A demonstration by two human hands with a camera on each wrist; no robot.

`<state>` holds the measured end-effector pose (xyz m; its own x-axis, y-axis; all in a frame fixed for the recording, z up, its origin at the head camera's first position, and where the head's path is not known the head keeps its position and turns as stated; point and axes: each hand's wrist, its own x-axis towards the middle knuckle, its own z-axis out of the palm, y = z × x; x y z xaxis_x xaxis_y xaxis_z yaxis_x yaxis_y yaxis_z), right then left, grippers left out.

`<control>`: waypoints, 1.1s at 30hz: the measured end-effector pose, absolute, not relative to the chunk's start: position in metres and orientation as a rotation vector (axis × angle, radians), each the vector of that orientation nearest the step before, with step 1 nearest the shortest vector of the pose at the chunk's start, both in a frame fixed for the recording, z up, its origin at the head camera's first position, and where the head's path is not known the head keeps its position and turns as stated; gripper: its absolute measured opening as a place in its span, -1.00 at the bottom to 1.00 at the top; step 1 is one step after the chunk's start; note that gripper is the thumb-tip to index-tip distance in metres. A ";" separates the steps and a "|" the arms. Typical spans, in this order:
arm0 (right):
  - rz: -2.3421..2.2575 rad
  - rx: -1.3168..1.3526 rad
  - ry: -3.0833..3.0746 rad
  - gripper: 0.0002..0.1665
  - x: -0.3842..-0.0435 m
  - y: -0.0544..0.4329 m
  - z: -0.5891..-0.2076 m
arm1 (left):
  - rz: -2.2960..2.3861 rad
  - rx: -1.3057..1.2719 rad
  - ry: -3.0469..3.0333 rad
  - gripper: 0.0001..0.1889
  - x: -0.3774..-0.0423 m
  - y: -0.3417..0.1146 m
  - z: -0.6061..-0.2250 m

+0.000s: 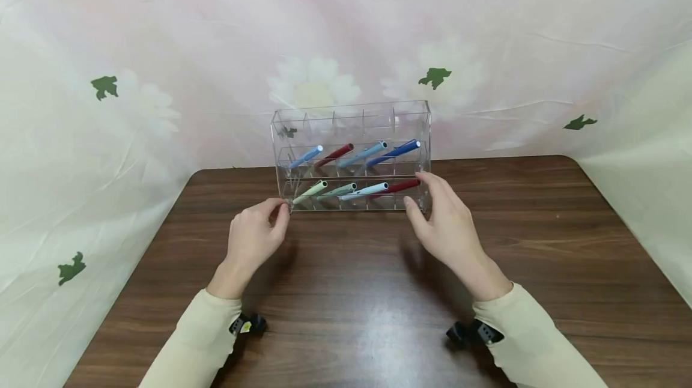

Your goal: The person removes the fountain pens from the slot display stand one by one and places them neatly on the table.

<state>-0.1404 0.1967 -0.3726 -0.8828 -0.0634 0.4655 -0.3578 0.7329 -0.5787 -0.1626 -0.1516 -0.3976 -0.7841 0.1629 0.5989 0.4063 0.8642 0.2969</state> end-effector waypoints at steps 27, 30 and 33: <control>1.338 0.264 -2.537 -0.48 -0.173 0.210 -0.377 | -1.200 -0.187 -2.636 -0.42 -0.220 -0.177 -0.396; 1.358 0.249 -2.538 -0.50 -0.177 0.211 -0.380 | -1.271 -0.218 -2.650 -0.40 -0.226 -0.177 -0.397; 1.401 0.220 -2.540 -0.53 -0.179 0.212 -0.384 | -1.292 -0.255 -2.674 -0.40 -0.230 -0.176 -0.399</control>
<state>-0.1787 0.2116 -0.3839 -0.9618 -0.0195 0.2730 -0.2414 0.5312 -0.8122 -0.2304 -0.1765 -0.3991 -0.9725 0.0832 0.2174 0.2220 0.6120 0.7590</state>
